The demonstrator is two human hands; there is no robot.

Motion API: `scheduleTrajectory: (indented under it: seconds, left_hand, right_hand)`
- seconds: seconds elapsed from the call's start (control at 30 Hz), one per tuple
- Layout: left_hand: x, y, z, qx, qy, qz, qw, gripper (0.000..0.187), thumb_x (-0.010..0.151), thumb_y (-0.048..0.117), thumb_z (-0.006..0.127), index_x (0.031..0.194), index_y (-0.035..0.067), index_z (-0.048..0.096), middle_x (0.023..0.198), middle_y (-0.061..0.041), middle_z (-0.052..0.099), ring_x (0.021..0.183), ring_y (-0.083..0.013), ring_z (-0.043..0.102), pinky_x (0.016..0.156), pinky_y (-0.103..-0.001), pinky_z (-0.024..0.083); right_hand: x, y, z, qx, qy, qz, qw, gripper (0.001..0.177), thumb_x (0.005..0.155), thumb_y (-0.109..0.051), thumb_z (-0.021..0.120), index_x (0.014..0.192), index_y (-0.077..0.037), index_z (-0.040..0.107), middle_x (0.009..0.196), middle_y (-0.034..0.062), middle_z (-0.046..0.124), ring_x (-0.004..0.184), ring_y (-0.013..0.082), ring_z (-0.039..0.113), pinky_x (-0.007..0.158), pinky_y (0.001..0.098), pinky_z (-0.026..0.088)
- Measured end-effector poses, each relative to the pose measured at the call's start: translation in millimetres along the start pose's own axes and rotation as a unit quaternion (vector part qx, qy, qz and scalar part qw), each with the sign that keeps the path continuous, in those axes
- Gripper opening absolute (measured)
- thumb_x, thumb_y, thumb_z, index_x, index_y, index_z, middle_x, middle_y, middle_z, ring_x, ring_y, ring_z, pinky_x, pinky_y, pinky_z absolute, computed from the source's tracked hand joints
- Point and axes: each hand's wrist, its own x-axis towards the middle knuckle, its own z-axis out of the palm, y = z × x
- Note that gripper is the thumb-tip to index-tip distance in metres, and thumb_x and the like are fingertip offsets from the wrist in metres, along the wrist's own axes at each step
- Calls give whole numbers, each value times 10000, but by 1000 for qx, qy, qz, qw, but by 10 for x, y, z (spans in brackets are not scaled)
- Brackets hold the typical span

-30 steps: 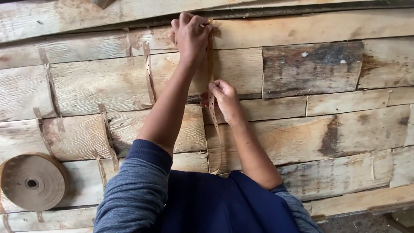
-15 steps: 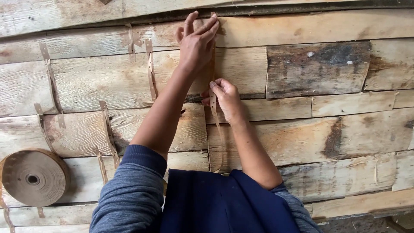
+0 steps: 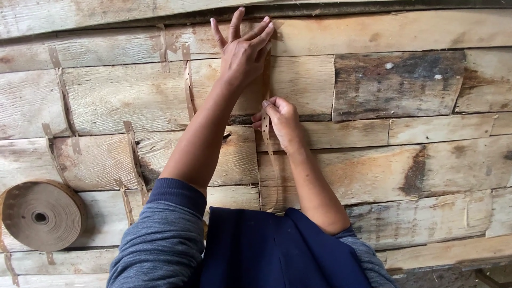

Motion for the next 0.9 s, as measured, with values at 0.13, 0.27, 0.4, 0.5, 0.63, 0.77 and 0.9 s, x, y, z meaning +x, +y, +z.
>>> scheduleTrajectory:
  seconds: [0.13,0.27,0.4,0.5,0.63,0.77,0.9]
  left_hand:
    - [-29,-21,19,8,21,17,1000,444,1036,291,677,1469,301,579,1450,88,630,1490,-361,114,1063,-732,-166]
    - [-29,-11,-11,22,-20,-1,1000,455,1050,366,632,1491,292,549,1509,110,553,1495,-316,54,1043,-772,-157]
    - [10,43,-137,20,-95,-27,995,553,1025,453,624,1533,290,479,1575,145,440,1483,-295,-46,1019,-814,-165]
    - [35,24,-198,3,-149,-33,988,653,1000,453,664,1573,286,401,1619,149,366,1479,-312,-102,1010,-818,-187]
    - [59,55,-324,2,-197,-40,980,733,986,486,657,1608,278,329,1656,162,280,1459,-287,-178,1010,-817,-193]
    - [64,-24,-309,6,-234,-21,972,860,951,584,657,1639,291,233,1693,164,190,1447,-296,-230,984,-844,-179]
    - [125,60,-447,4,-290,-26,957,982,901,627,674,1659,263,167,1709,150,99,1433,-306,-270,996,-853,-154]
  right_hand:
    - [54,43,9,-3,10,17,1000,146,1037,-146,546,940,-42,577,759,176,741,581,244,733,515,311,605]
    - [90,70,7,-31,14,7,999,165,1046,-114,550,918,-20,593,712,180,729,546,247,721,475,317,605]
    - [97,41,33,-48,24,8,999,195,1034,-112,563,870,-17,609,674,177,723,509,238,702,437,303,576]
    - [56,-16,36,-52,19,0,998,189,1029,-87,559,867,-7,615,682,174,730,519,239,709,441,311,594]
    - [72,15,41,-36,22,-1,999,185,1020,-84,566,857,-10,611,669,184,722,505,247,699,435,319,585]
    - [78,58,38,-46,26,-19,998,192,1020,-88,571,852,-8,616,655,176,716,505,238,704,432,317,594]
    - [6,1,34,-61,14,-22,998,169,1049,-110,559,956,7,638,703,167,716,538,221,705,464,286,599]
